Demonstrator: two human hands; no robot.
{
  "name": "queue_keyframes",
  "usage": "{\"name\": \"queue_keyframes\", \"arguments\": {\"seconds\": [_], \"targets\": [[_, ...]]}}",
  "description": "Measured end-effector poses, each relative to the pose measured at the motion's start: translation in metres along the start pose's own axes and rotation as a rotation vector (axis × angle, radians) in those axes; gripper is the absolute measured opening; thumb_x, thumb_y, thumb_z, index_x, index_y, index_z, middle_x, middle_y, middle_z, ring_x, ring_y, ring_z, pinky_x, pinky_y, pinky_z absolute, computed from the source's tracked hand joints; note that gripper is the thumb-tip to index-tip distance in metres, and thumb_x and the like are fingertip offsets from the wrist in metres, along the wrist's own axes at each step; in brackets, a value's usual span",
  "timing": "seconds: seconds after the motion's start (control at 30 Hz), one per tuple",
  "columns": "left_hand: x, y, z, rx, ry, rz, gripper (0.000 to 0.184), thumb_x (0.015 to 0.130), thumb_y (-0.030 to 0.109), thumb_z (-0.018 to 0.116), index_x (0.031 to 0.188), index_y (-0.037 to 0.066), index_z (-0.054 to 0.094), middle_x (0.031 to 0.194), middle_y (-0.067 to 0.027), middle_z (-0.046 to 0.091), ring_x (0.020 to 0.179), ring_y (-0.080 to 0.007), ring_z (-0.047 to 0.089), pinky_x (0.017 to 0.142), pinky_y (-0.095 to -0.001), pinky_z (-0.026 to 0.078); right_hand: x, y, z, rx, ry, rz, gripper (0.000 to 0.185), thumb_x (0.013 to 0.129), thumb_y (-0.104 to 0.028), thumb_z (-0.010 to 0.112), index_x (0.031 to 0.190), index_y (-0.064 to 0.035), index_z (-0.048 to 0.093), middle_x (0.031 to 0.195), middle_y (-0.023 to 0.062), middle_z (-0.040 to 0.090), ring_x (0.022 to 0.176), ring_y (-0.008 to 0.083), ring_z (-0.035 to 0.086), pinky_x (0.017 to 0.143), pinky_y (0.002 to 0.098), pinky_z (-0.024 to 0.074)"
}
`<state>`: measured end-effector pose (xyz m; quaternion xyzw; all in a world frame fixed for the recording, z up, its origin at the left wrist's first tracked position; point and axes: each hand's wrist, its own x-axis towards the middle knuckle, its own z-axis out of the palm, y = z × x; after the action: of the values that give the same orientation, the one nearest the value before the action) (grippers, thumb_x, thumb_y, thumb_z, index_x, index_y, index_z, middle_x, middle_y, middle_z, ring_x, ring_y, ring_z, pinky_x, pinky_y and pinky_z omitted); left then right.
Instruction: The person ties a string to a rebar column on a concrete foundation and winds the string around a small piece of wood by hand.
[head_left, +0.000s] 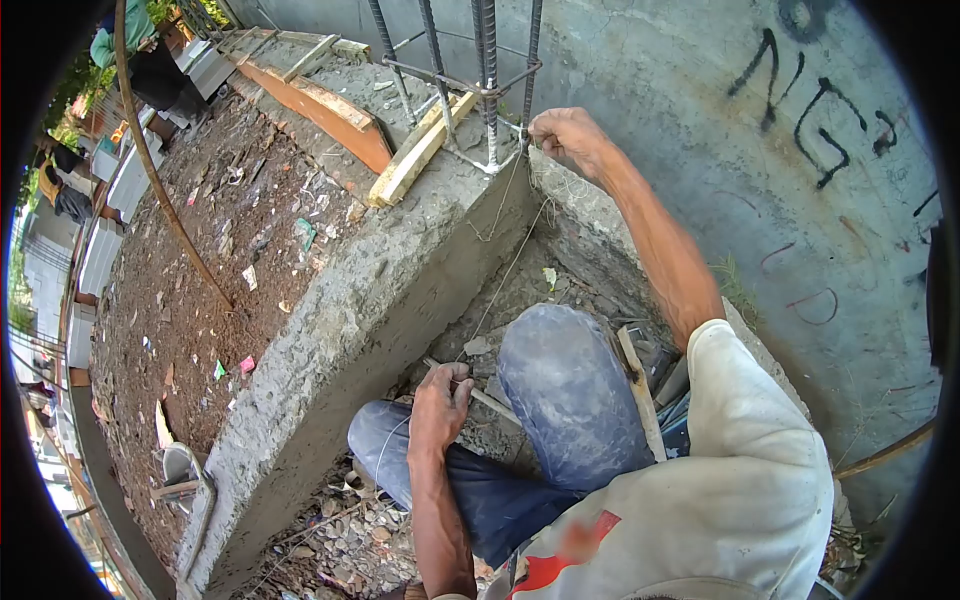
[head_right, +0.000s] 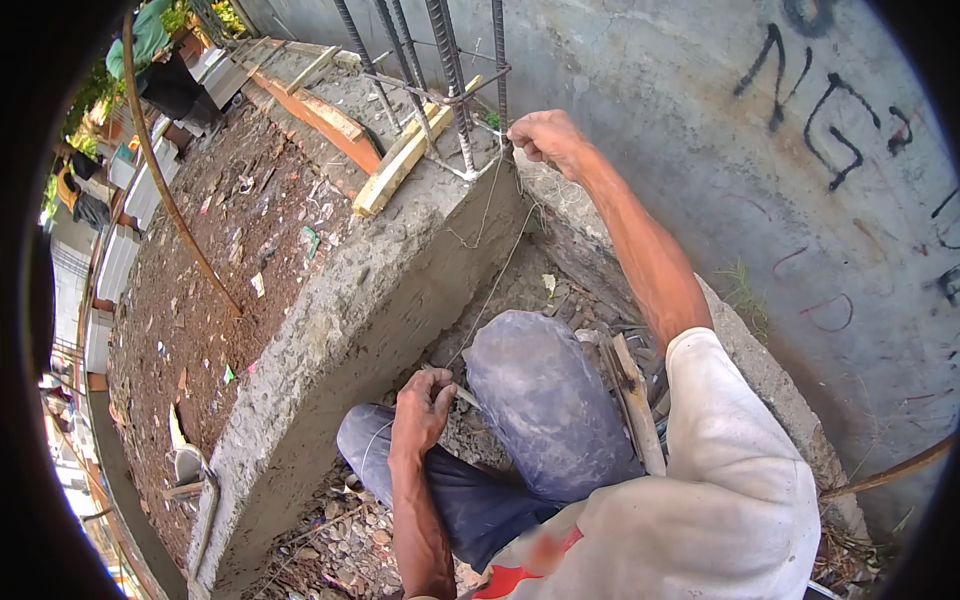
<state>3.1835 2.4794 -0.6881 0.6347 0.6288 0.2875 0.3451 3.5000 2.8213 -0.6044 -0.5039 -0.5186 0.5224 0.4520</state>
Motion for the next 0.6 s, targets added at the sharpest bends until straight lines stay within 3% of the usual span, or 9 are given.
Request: {"name": "queue_keyframes", "arguments": {"seconds": [0.23, 0.3, 0.43, 0.5, 0.53, 0.57, 0.6], "targets": [[-0.002, -0.005, 0.000, 0.036, 0.017, 0.015, 0.022, 0.093, 0.008, 0.074, 0.113, 0.000, 0.069, 0.102, -0.0193, 0.073, 0.090, -0.0355, 0.074, 0.081, -0.0431, 0.059, 0.011, 0.004, 0.008, -0.287, 0.085, -0.122, 0.012, 0.086, -0.014, 0.067, 0.078, -0.0057, 0.064, 0.069, -0.0011, 0.055, 0.061, 0.0104, 0.048, 0.056, 0.0297, 0.0389], [-0.003, -0.005, -0.001, 0.040, 0.013, -0.001, 0.021, 0.095, 0.011, 0.073, 0.113, 0.000, 0.069, 0.105, -0.0203, 0.072, 0.095, -0.0389, 0.072, 0.085, -0.0451, 0.058, 0.009, 0.009, 0.011, -0.031, 0.071, 0.019, 0.016, 0.085, -0.016, 0.067, 0.075, -0.0052, 0.063, 0.068, -0.0001, 0.054, 0.060, 0.0123, 0.048, 0.056, 0.0327, 0.0416], [-0.003, -0.006, -0.003, 0.097, -0.041, -0.036, 0.021, 0.096, 0.013, 0.071, 0.113, 0.001, 0.069, 0.108, -0.0215, 0.071, 0.101, -0.0418, 0.070, 0.090, -0.0467, 0.056, -0.001, 0.004, 0.021, 0.111, 0.111, 0.129, 0.020, 0.085, -0.018, 0.067, 0.070, -0.0045, 0.062, 0.069, 0.0021, 0.059, 0.060, 0.0153, 0.055, 0.058, 0.0363, 0.0468], [0.000, -0.008, -0.003, 0.126, -0.086, -0.041, 0.022, 0.096, 0.015, 0.071, 0.113, 0.001, 0.069, 0.111, -0.0220, 0.071, 0.103, -0.0425, 0.069, 0.091, -0.0477, 0.055, -0.009, 0.000, 0.029, -0.642, 0.412, -0.372, 0.022, 0.087, -0.017, 0.067, 0.069, -0.0040, 0.064, 0.074, 0.0053, 0.067, 0.062, 0.0163, 0.062, 0.058, 0.0368, 0.0502], [0.000, -0.009, -0.002, 0.135, -0.088, -0.041, 0.023, 0.095, 0.015, 0.071, 0.113, 0.001, 0.070, 0.110, -0.0223, 0.071, 0.103, -0.0432, 0.069, 0.091, -0.0483, 0.055, -0.004, 0.013, 0.026, -0.809, 0.461, -0.609, 0.015, 0.089, -0.014, 0.067, 0.081, -0.0011, 0.068, 0.080, 0.0089, 0.071, 0.065, 0.0166, 0.067, 0.059, 0.0334, 0.0529], [0.000, -0.010, -0.001, 0.131, -0.091, -0.047, 0.023, 0.095, 0.015, 0.071, 0.113, 0.001, 0.070, 0.110, -0.0223, 0.071, 0.103, -0.0432, 0.069, 0.091, -0.0483, 0.055, -0.013, 0.014, 0.029, -0.812, 0.455, -0.604, 0.015, 0.089, -0.014, 0.067, 0.081, -0.0011, 0.068, 0.080, 0.0089, 0.071, 0.065, 0.0166, 0.067, 0.059, 0.0334, 0.0529], [-0.001, -0.011, 0.000, 0.135, -0.074, -0.033, 0.022, 0.094, 0.013, 0.072, 0.111, 0.000, 0.070, 0.106, -0.0221, 0.071, 0.099, -0.0417, 0.069, 0.088, -0.0468, 0.055, -0.029, 0.014, 0.034, -0.448, 0.354, -0.344, 0.015, 0.090, -0.015, 0.070, 0.091, 0.0006, 0.067, 0.082, 0.0092, 0.071, 0.068, 0.0158, 0.068, 0.061, 0.0315, 0.0538]]}}
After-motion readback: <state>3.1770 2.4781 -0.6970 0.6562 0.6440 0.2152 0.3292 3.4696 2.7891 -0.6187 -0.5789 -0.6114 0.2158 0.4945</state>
